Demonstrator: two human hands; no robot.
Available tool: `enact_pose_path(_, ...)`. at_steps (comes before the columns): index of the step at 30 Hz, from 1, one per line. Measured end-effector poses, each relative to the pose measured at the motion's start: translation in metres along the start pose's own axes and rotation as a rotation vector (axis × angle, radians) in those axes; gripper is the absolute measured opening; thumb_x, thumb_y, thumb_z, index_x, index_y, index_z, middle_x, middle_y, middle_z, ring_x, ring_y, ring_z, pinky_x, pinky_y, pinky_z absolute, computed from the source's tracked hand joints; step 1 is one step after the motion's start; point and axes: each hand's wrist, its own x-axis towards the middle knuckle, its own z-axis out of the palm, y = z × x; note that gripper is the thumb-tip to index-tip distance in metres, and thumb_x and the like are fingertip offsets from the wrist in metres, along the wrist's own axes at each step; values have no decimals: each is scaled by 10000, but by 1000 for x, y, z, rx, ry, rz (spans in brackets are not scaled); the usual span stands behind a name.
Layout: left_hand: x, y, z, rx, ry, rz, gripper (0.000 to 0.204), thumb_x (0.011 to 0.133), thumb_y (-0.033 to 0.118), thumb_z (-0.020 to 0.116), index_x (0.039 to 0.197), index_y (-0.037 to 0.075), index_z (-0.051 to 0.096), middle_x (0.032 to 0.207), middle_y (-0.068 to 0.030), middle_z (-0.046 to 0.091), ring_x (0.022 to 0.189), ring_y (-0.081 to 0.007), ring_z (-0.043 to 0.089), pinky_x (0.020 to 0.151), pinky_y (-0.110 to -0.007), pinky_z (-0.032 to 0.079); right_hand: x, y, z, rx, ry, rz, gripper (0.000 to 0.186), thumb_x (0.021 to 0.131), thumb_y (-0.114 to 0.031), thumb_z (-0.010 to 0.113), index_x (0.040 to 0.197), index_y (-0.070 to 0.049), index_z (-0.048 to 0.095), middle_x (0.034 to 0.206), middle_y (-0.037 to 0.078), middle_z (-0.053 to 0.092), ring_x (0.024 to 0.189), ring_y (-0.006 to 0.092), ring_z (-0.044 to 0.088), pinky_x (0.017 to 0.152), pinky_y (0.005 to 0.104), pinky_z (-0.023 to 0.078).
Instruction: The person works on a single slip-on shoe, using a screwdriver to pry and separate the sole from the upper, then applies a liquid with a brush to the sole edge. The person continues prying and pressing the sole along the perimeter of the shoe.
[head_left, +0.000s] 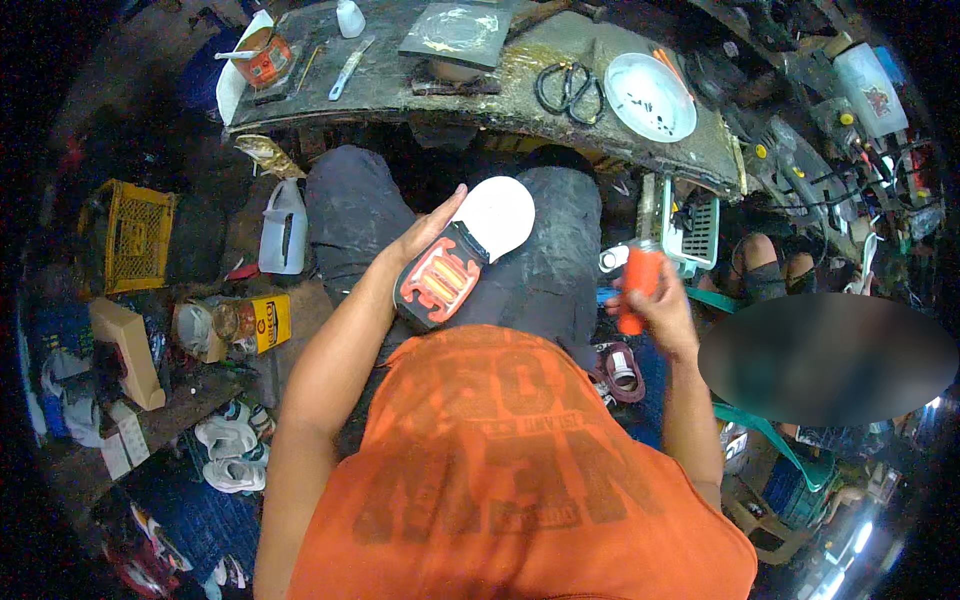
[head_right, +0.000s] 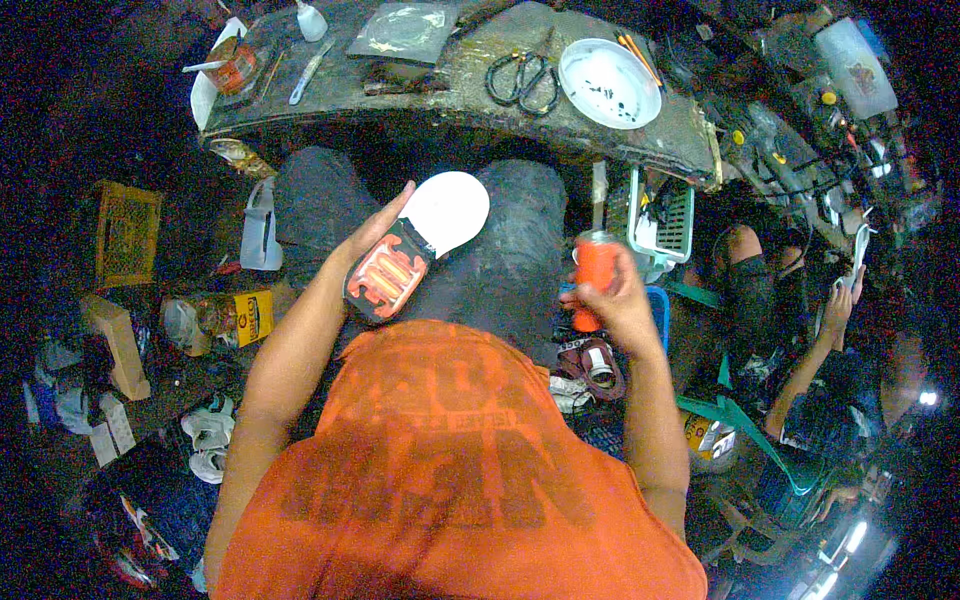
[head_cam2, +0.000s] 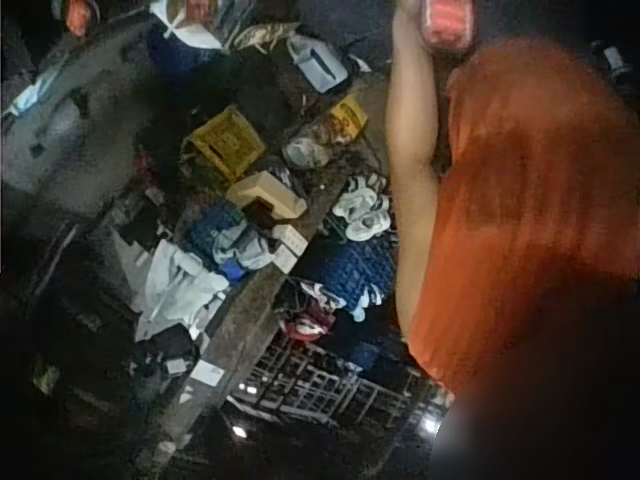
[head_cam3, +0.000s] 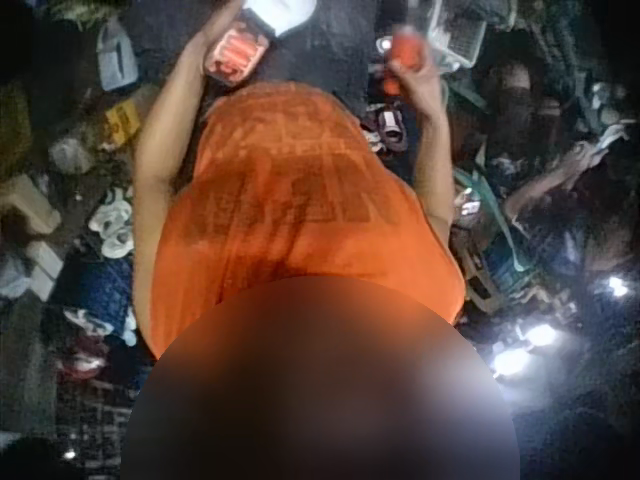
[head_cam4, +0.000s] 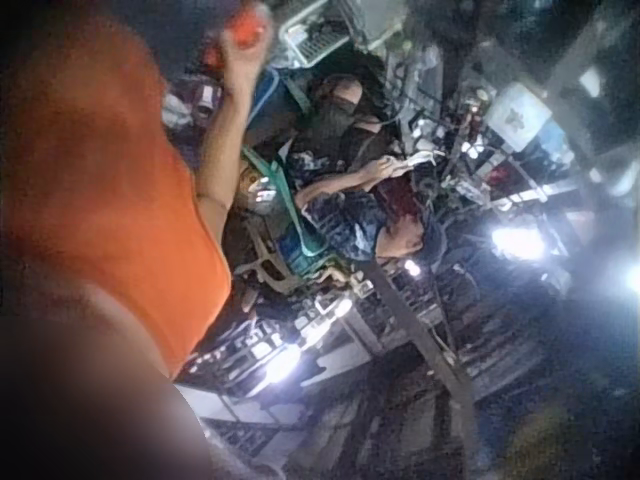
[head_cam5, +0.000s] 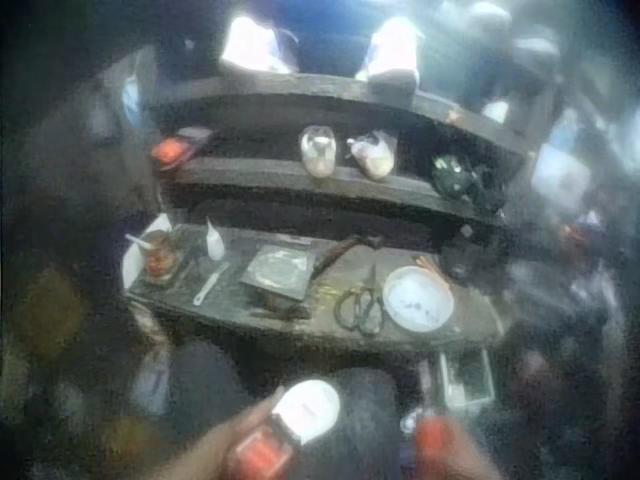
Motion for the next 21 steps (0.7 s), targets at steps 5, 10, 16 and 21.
enact_pose_path(5,1,-2,1,0,-30,-5,810,1005,775,482,1367,71,655,1097,-75,762,816,-167,737,728,-323,623,-10,25,47,-13,-76,174,673,891,-86,824,1451,-93,451,1186,125,680,945,256,748,838,410,620)
enact_pose_path(10,-2,-3,-6,-15,-88,-22,823,1025,750,471,1430,50,619,1249,-104,737,1013,-184,738,880,-350,609,-1,9,76,-373,-94,75,605,858,-204,874,1361,-87,558,1083,49,691,876,174,686,809,346,555)
enact_pose_path(16,6,-12,-3,-43,-208,-66,808,1045,731,446,1448,49,605,1249,-123,738,1047,-216,735,900,-361,606,6,-9,106,-794,-75,-88,471,848,-321,879,1167,-39,677,985,147,743,895,243,736,798,377,571)
enact_pose_path(21,11,-27,10,352,91,223,865,1039,767,401,1440,33,624,1261,-125,717,1126,-214,681,910,-362,581,14,-9,129,-1033,-112,-27,513,884,-481,798,1128,-46,679,944,308,745,948,485,737,852,543,583)
